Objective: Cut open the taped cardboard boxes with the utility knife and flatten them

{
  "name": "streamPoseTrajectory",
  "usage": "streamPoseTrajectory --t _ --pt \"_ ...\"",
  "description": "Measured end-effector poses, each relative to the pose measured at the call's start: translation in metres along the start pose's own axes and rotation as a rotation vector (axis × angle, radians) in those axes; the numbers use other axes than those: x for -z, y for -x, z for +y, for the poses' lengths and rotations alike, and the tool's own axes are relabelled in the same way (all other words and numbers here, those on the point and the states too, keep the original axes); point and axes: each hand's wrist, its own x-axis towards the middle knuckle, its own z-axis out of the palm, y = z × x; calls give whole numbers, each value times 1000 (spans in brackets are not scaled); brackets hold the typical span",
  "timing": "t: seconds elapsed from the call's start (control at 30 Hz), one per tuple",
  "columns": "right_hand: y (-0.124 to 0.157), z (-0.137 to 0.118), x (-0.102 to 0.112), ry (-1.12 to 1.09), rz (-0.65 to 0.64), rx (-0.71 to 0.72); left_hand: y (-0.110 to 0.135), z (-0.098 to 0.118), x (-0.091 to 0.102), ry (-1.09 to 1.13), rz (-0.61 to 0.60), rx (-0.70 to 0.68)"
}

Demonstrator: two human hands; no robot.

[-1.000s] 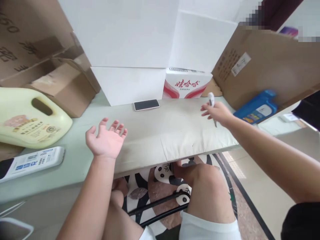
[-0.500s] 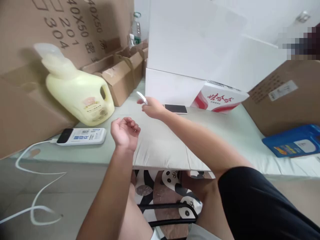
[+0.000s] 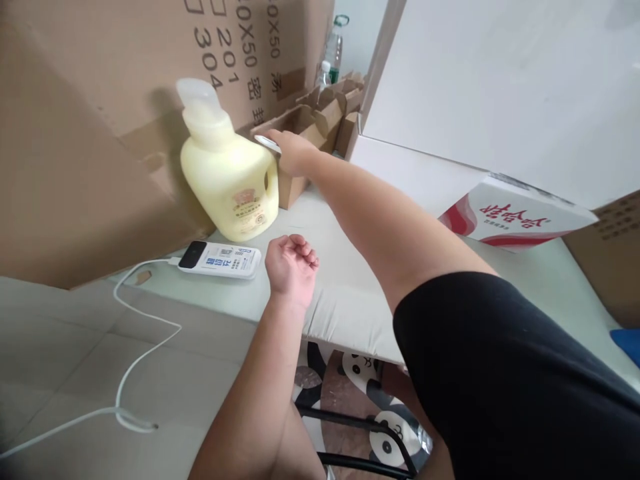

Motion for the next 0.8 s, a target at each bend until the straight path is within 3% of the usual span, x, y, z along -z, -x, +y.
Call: streamPoseTrajectory --t 0.2,0.27,0.37,0.43,0.57,0.7,0.8 --pt "57 21 20 115 104 -158 -2 -8 4 -53 -54 -104" --pt "81 29 27 117 154 -174 -3 -12 6 -104 -23 -263" --pt "119 39 36 90 207 -218 -2 -15 10 -234 27 -685" --pt "145 43 41 62 224 -249 -2 -16 11 -276 15 -830" --pt "214 33 52 -15 280 -246 -9 -20 9 -328 59 -859" --pt "316 10 61 -61 456 -139 -15 -22 5 -358 78 -772" --pt "395 6 54 -144 587 -120 -12 -22 0 -466 -51 -793"
